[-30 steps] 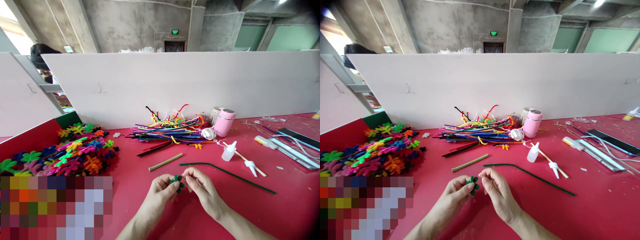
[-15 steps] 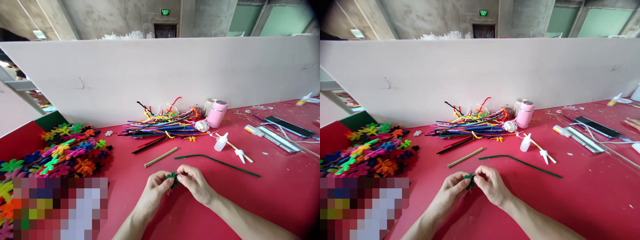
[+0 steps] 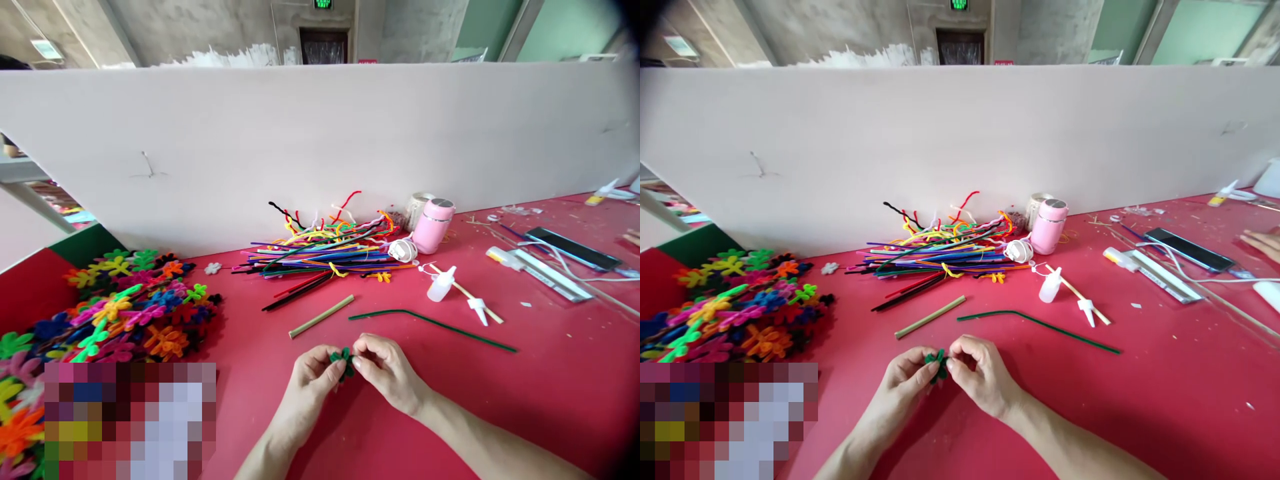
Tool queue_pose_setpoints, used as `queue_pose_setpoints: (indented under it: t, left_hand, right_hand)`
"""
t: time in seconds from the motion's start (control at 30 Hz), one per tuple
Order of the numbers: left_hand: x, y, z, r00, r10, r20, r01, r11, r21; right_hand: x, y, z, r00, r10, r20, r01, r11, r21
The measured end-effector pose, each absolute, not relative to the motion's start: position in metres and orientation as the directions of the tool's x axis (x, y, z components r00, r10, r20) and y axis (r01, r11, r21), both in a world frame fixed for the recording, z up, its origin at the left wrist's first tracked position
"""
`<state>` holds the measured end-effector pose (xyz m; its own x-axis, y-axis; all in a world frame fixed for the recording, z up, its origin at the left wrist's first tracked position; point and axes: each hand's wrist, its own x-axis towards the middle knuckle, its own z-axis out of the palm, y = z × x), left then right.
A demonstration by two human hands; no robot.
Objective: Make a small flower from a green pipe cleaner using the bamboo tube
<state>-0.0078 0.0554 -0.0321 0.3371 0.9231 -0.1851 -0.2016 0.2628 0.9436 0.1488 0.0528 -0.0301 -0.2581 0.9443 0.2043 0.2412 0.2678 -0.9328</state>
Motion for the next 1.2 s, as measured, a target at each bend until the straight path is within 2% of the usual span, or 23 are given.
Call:
queue_pose_setpoints:
  t: [0.17,0.33,0.47,0.57,0.63,0.7,0.83,1.0,1.2]
  left_hand:
    - [-0.009,0.058,-0.027,0.378,0.91,-0.171,-0.096,0.222,0.97]
    - [-0.01,0.06,-0.029,0.428,0.88,-0.205,-0.145,0.291,0.946]
    - [-0.011,0.059,-0.033,0.403,0.891,-0.211,-0.189,0.306,0.933]
    - [-0.011,0.059,-0.032,0.407,0.887,-0.22,-0.152,0.303,0.941]
    - [-0.012,0.059,-0.029,0.413,0.887,-0.204,-0.068,0.254,0.965]
    - [-0.012,0.06,-0.025,0.408,0.9,-0.153,0.081,0.131,0.988]
    - [-0.01,0.061,-0.019,0.39,0.921,-0.011,0.353,-0.139,0.925]
    - [-0.008,0.059,-0.022,0.42,0.907,0.04,0.384,-0.217,0.897]
    - [-0.008,0.058,-0.027,0.422,0.905,0.057,0.388,-0.237,0.891]
  right_hand:
    - [0.153,0.053,-0.026,-0.28,0.927,0.248,0.255,0.321,-0.912]
    - [0.157,0.055,-0.022,-0.392,0.867,0.307,0.244,0.42,-0.874]
    - [0.157,0.055,-0.024,-0.358,0.878,0.318,0.252,0.419,-0.872]
    - [0.157,0.054,-0.026,-0.36,0.887,0.29,0.266,0.396,-0.879]
    - [0.157,0.054,-0.027,-0.369,0.89,0.267,0.276,0.379,-0.883]
    - [0.157,0.055,-0.028,-0.372,0.896,0.241,0.29,0.359,-0.887]
    - [0.157,0.055,-0.03,-0.36,0.911,0.204,0.31,0.322,-0.894]
    - [0.157,0.056,-0.035,-0.346,0.92,0.186,0.334,0.306,-0.892]
    - [0.156,0.054,-0.038,-0.325,0.924,0.199,0.341,0.311,-0.887]
